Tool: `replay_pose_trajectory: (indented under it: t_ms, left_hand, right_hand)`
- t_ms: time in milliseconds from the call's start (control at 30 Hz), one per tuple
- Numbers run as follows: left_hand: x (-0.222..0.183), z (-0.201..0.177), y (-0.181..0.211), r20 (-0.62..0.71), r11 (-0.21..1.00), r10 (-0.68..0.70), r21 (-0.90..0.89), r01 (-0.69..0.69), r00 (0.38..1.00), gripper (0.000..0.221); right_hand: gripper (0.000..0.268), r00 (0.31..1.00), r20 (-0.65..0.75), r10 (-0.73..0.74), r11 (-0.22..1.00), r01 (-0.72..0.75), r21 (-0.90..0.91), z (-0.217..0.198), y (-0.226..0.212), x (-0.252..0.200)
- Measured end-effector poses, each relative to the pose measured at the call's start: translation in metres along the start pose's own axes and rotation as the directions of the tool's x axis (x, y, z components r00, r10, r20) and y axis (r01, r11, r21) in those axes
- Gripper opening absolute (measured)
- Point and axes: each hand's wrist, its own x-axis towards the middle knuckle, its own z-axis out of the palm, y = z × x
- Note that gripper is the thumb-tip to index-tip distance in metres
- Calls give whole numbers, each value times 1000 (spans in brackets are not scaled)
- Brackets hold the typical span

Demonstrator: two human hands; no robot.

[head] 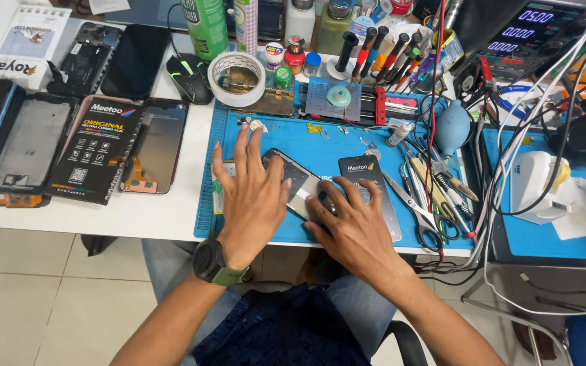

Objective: The person holds a smartphone, connects a charging cable, and navigates the interface. They then remove the back cover, take out the battery, and apply adhesive tape to the phone's internal frame.

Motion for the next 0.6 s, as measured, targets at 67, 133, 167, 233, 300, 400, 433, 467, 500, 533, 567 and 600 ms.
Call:
replay_pose_trajectory:
  t_ms: [67, 133, 167, 233, 300, 400, 433, 467, 500, 533, 567, 600]
  left_hand:
    - [1, 2, 6, -1, 998, -1, -70, 1, 1000, 34]
    - [1, 4, 8, -1, 989, -5, -145, 5, 1000, 46]
    - [2, 6, 8, 19, 988, -18, -155, 20, 1000, 51]
    - [2, 6, 7, 37, 985, -27, -167, 33, 999, 56]
    - [1, 3, 7, 53, 982, -41, -182, 50, 998, 57]
    - [-1, 4, 10, 2, 977, -45, -209, 45, 999, 52]
    - [-4, 2, 11, 3, 977, -48, -208, 47, 999, 52]
    - [-5, -1, 11, -27, 919, -112, -383, 93, 993, 54]
    - [-6, -3, 11, -45, 828, -180, -546, 127, 983, 57]
    - [-10, -5, 10, -45, 829, -178, -545, 125, 983, 57]
    - [-13, -6, 8, -2, 631, -238, -761, 153, 971, 56]
    - [-18, -8, 7, 58, 378, -282, -911, 167, 957, 55]
  right_hand:
    - [34, 1000, 3, 12, 1000, -12, 4, 1, -2, 0]
    - [34, 1000, 12, 22, 1000, -22, 5, 0, -3, 0]
    - [34, 1000, 11, 22, 1000, -22, -1, -1, -4, 0]
    - [34, 1000, 9, 23, 1000, -23, -11, -2, -3, 0]
    - [33, 999, 21, 34, 999, -33, -8, -1, -3, -3]
    - [32, 999, 24, 42, 999, -42, -5, -1, -3, -3]
    - [32, 999, 26, 40, 999, -40, -3, -2, -1, -5]
    - [32, 998, 31, 52, 998, -53, 29, -2, 0, -5]
    - [32, 997, 37, 64, 996, -66, 62, -2, 2, -5]
    - [32, 997, 36, 64, 996, -67, 62, -5, 5, -1]
    - [30, 990, 21, 142, 955, -143, 260, -8, 7, 2]
    - [31, 975, 24, 219, 870, -207, 448, -11, 10, 5]
